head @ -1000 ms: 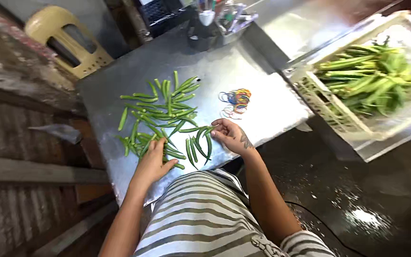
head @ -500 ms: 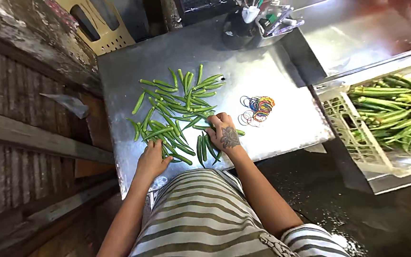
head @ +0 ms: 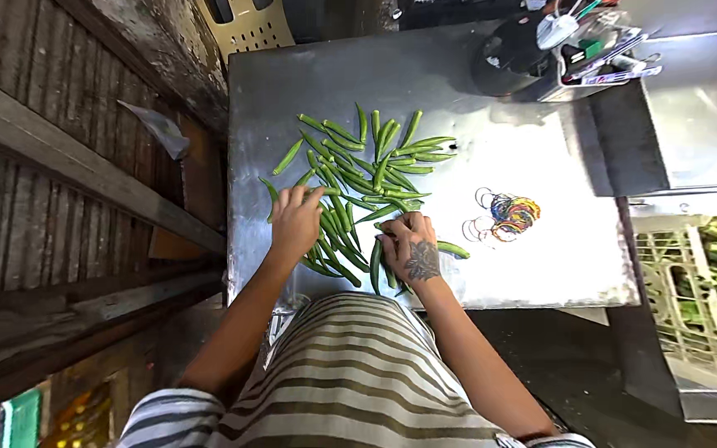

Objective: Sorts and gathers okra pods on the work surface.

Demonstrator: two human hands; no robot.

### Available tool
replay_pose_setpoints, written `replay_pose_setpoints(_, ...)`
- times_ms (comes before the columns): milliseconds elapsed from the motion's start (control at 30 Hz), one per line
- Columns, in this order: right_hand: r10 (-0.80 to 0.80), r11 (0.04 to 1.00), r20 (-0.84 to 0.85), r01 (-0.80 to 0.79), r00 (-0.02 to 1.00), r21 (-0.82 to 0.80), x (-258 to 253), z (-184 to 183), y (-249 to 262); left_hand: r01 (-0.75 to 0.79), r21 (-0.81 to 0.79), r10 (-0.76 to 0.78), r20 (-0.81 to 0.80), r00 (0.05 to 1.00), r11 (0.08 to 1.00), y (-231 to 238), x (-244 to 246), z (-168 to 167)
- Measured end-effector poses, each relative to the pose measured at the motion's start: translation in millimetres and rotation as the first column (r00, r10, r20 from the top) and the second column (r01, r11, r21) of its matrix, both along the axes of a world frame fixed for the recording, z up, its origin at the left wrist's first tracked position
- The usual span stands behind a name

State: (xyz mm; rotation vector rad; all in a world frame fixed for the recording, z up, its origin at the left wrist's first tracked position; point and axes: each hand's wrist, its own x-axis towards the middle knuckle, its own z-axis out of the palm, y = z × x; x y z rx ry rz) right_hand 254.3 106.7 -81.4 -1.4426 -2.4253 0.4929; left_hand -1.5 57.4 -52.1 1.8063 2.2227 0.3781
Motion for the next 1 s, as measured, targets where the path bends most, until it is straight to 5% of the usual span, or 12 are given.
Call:
replay_pose_setpoints(200,0.114,0.992,-0.126,-0.120,0.985,-0.042,-42,6,1,0.117,-0.183,-0.140,-0.122,0.983,0.976,64,-5,-12)
replay_pose_setpoints(333,0.121,0.937,0.106,-0.078,0.987,-0.339,-79,23,10,0.112,-0.200,-0.118,-0.022,0.993,0.974,73,-13,-3)
replay_pose_setpoints(467,0.047,0.889,0.188,0.045,0.981,-0.456,-87,33,18,0.077,0.016,-0.079,0.243,0.967,0.997,61,-28,-3)
replay_pose_setpoints(600,0.066,0.905,0.273,0.058,0.960,-0.422,-85,31,12,-0.011,0.015,-0.003,0.714,0.700,1.000,41,-38,3)
replay_pose_setpoints(667,0.080,0.933,0.269,0.023,0.960,-0.360,-81,33,11,-0.034,-0.046,0.057,0.778,0.626,0.998,34,-35,12)
replay_pose_setpoints(833,0.118,0.982,-0.075,-0.127,0.990,-0.139,-69,61,23,0.052,0.181,-0.145,0.554,0.820,0.982,18,-14,31)
replay_pose_setpoints(1000,0.238,0.945,-0.573,-0.323,0.784,-0.050,-75,76,42,0.103,0.221,-0.234,0.721,0.653,0.970,15,4,29)
